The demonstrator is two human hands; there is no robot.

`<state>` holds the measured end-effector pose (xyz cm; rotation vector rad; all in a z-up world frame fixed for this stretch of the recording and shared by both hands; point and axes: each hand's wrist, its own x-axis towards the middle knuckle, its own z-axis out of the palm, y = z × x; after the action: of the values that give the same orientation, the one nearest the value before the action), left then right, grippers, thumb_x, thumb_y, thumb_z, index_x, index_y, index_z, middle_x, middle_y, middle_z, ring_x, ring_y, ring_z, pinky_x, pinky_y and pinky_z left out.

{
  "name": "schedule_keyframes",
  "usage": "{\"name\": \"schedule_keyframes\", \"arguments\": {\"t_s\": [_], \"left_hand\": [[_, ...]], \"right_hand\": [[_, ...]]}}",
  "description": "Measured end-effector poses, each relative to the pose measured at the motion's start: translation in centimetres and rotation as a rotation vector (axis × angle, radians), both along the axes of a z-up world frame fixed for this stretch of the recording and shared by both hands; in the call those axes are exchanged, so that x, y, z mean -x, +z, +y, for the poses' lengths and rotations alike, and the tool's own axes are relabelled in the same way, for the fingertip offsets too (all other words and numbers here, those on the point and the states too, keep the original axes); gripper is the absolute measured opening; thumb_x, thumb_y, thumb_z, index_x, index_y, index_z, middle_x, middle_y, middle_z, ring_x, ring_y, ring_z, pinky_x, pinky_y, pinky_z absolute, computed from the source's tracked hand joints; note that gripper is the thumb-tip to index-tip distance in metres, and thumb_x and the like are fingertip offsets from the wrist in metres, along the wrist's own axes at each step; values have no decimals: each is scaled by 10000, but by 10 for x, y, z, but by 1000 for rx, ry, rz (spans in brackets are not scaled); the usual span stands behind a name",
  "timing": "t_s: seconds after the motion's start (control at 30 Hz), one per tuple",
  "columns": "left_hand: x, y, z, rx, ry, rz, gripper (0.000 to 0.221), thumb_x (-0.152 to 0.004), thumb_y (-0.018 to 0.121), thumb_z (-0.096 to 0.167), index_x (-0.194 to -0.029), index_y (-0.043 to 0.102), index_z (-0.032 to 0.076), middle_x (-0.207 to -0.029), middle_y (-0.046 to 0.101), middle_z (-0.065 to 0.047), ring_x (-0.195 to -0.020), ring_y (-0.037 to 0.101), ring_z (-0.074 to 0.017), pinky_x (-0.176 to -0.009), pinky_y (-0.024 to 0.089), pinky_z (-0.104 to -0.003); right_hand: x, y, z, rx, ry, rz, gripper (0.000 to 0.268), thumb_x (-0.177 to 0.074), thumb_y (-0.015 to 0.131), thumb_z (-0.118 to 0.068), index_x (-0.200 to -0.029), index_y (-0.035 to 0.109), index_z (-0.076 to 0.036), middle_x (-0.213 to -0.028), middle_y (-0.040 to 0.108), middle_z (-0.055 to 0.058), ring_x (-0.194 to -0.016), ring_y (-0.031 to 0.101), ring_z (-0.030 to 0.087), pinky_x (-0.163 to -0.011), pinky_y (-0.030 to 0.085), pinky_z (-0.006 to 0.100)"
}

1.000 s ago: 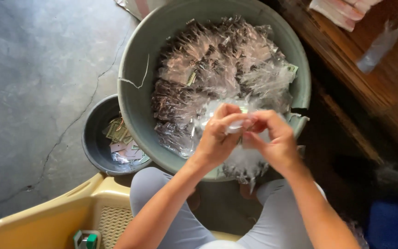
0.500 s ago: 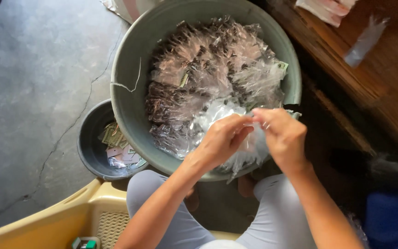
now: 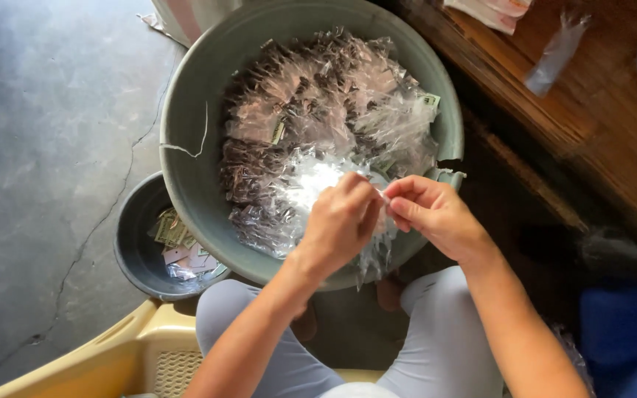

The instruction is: The person picks up individual plastic bags containing small dried fish from a large basin, adds a small white paper slip to each bag, and then places the bags into a smaller container or aside into bundles.

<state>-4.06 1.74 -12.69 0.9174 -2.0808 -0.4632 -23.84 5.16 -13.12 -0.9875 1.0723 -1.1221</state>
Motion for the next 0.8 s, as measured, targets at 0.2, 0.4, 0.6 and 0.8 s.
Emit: {"name": "schedule_keyframes", "arguments": {"t_s": [0.2,0.4,0.6,0.8], "left_hand": [[-11,17,1,-618,-274,490,145,-867,681,148,-742,619,110,-1130,718,-73,-967,672,-215,-833,499,-319],[-12,11,4,-842,-208,638,101,-910,765,160,-855,721,86,-958,779,-41,-869,665,-76,-821,541,-277],[-1,6,4,-796,-11,360,124,-894,709,96,-994,724,167,-903,777,-56,-885,726,-208,-857,543,-372],[-7,3,4,-444,-136,-11,367,-862,690,33,-1129,473,160,-796,774,-46,-822,763,-298,-889,515,-441]], "right_hand": [[-11,3,-2,73,-126,557,76,-930,768,-103,-1000,782,-130,-746,770,14,-578,632,59,-554,526,190],[-10,2,2,268,-153,788,37,-960,752,-186,-929,750,-166,-695,748,14,-574,648,143,-572,529,281],[-24,41,24,638,2,984,38,-953,717,-100,-970,721,-134,-1006,669,19,-855,678,216,-736,570,327],[-27,48,19,876,-1,949,69,-978,661,-40,-916,690,-30,-1279,655,125,-1027,675,317,-813,572,371]]}}
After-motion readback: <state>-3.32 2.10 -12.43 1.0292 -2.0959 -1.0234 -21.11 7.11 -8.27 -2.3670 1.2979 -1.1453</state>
